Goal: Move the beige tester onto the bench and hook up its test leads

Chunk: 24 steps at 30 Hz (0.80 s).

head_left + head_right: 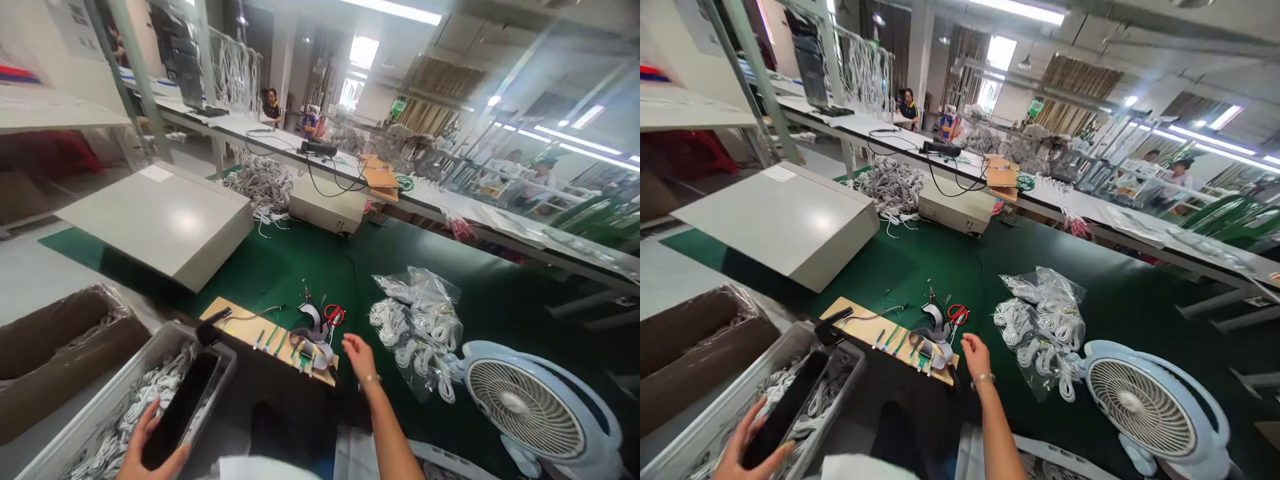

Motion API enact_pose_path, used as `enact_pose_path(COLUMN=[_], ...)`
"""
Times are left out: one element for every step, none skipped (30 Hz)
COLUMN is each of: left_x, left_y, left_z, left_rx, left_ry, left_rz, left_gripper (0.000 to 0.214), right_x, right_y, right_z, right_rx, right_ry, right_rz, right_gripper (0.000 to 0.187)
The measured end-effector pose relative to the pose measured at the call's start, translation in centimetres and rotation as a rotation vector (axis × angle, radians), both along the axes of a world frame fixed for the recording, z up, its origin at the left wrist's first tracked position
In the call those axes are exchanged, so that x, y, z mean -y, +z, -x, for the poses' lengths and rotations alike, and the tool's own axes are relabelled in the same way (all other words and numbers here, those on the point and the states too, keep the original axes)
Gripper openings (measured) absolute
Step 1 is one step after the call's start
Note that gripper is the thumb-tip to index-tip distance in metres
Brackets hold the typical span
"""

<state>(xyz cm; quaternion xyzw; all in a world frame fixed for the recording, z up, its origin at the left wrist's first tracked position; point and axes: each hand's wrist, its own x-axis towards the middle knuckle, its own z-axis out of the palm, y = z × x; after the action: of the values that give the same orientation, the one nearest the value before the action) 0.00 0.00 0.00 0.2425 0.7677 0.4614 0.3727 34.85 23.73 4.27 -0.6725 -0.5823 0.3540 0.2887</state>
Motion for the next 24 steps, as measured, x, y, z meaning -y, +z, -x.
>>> enact_pose_path(left_x=[-2.1, -4.2, -6.2, -8.1, -9.9, -11.5, -13.0, -14.4, -15.7, -16.9, -18.2, -19.6, -21.1, -22.6, -24.2, -25.6, -26.9, -27.8, -28.5, -28.9, -29.1, -29.3, -29.5, -29.7], left_y=[0.7, 1.5, 2.2, 2.9, 3.4, 4.0, 4.4, 4.8, 5.2, 5.5, 5.8, 5.9, 5.9, 5.9, 5.8, 5.9, 6.0, 6.3, 6.7, 7.2, 7.6, 7.9, 7.9, 7.5], left_z=[0.1, 0.3, 0.5, 0.7, 1.1, 1.4, 1.8, 2.1, 2.4, 2.4, 2.2, 1.8, 1.0, 0.0, -1.3, -2.8, -4.4, -6.1, -7.6, -8.8, -9.6, -10.1, -10.2, -10.0], left_rx=[-0.076, -0.14, -0.192, -0.237, -0.286, -0.346, -0.411, -0.473, -0.513, -0.525, -0.507, -0.46, -0.393, -0.319, -0.242, -0.175, -0.119, -0.071, -0.031, -0.003, 0.013, 0.02, 0.022, 0.025], left_ry=[0.007, 0.016, 0.025, 0.025, 0.016, -0.005, -0.038, -0.078, -0.129, -0.18, -0.225, -0.267, -0.298, -0.33, -0.378, -0.444, -0.526, -0.63, -0.75, -0.863, -0.948, -0.997, -1.009, -0.986], left_rz=[0.03, 0.056, 0.077, 0.087, 0.082, 0.061, 0.025, -0.015, -0.053, -0.09, -0.121, -0.141, -0.157, -0.169, -0.184, -0.202, -0.216, -0.233, -0.253, -0.28, -0.311, -0.342, -0.364, -0.364], left_gripper=[0.086, 0.086, 0.085, 0.085, 0.084, 0.082, 0.081, 0.079, 0.077, 0.075, 0.073, 0.072, 0.072, 0.073, 0.077, 0.08, 0.082, 0.083, 0.083, 0.083, 0.083, 0.08, 0.075, 0.068], right_x=[-3.2, -6.0, -8.2, -9.9, -11.2, -12.2, -13.0, -13.7, -14.4, -15.0, -15.5, -15.6, -15.3, -14.4, -13.1, -11.4, -9.6, -8.0, -6.9, -6.2, -6.1, -6.3, -6.7, -7.0], right_y=[-0.3, -0.7, -0.9, -1.1, -1.0, -0.7, -0.2, 0.4, 1.1, 1.7, 2.1, 2.3, 2.4, 2.3, 2.2, 1.9, 1.7, 1.6, 1.6, 1.8, 2.2, 2.8, 3.6, 4.5], right_z=[-0.6, -1.0, -1.2, -1.2, -1.1, -0.9, -0.5, 0.0, 0.8, 1.7, 2.9, 4.4, 5.9, 7.4, 8.8, 10.0, 11.0, 11.7, 12.1, 12.1, 11.3, 9.9, 7.7, 4.8], right_rx=[0.045, 0.085, 0.119, 0.143, 0.159, 0.166, 0.164, 0.151, 0.131, 0.1, 0.063, 0.013, -0.053, -0.134, -0.347, -0.52, -0.609, -0.626, -0.624, -0.622, -0.597, -0.564, -0.51, -0.449], right_ry=[-0.03, -0.046, -0.052, -0.047, -0.032, -0.013, 0.01, 0.037, 0.065, 0.105, 0.156, 0.212, 0.277, 0.343, 0.431, 0.479, 0.433, 0.345, 0.208, 0.074, -0.038, -0.131, -0.186, -0.233], right_rz=[0.0, 0.009, 0.022, 0.038, 0.052, 0.063, 0.073, 0.08, 0.089, 0.103, 0.116, 0.132, 0.156, 0.188, 0.257, 0.306, 0.327, 0.336, 0.321, 0.286, 0.238, 0.187, 0.142, 0.114], right_gripper=[0.019, 0.017, 0.015, 0.014, 0.013, 0.011, 0.011, 0.012, 0.015, 0.021, 0.027, 0.032, 0.035, 0.035, 0.039, 0.047, 0.049, 0.043, 0.039, 0.038, 0.039, 0.041, 0.044, 0.045])
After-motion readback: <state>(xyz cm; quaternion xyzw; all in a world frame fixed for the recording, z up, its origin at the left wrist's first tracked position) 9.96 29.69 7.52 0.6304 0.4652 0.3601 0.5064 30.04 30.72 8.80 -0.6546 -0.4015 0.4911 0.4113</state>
